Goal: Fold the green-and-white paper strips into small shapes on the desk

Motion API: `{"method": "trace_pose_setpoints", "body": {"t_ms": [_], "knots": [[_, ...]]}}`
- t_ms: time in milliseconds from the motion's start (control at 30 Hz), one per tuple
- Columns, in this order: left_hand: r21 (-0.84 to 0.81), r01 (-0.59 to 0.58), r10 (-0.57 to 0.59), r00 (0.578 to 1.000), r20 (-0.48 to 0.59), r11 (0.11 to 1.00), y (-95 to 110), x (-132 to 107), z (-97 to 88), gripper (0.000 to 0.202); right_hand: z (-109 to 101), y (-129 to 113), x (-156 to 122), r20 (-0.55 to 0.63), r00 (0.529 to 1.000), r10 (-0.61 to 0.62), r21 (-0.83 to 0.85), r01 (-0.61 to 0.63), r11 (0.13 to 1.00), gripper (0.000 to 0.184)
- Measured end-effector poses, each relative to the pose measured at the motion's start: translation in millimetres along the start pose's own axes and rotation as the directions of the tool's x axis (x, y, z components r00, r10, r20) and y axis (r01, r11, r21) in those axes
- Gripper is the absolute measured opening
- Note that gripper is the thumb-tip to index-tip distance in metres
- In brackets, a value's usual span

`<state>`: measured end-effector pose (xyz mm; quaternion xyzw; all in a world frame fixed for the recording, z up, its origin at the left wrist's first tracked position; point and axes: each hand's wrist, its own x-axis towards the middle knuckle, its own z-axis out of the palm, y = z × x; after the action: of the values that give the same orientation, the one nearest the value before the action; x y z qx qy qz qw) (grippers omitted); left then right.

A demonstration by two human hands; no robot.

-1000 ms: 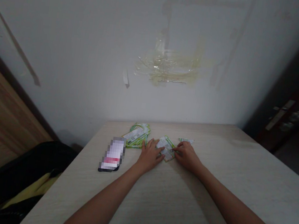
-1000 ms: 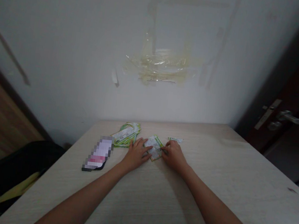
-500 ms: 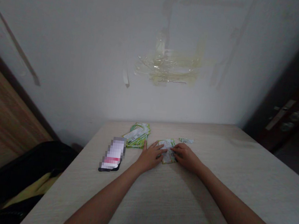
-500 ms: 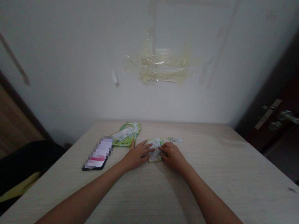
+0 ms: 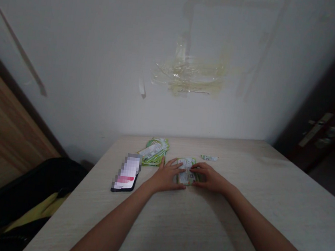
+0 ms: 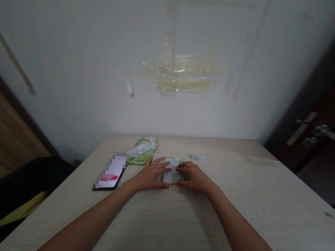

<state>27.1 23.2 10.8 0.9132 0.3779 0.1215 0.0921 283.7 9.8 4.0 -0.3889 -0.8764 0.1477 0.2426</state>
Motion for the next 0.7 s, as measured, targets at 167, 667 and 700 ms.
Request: {"method": "trace_pose_setpoints", "body": {"t_ms": [167,667,700], "knots": [[-0.023,0.001,-0.002,0.999,-0.034,1.000,-2,0,2.5,0.057,-3,-2,-2,0.041,0.999,0.029,-0.011,-0.029,1.000,0.069],[-0.102,0.104,-0.122,0.975,-0.185,0.989,-2,7,11.5,0.032,12,17,2,-0.244,0.962,0.120,0.097,-0.098,0.990,0.026],[-0.098,0.126,-0.143,0.969,-0.202,0.987,-3,8,13.8,0.030,13,17,2,-0.257,0.955,0.146,0.108,-0.122,0.987,0.030]]}}
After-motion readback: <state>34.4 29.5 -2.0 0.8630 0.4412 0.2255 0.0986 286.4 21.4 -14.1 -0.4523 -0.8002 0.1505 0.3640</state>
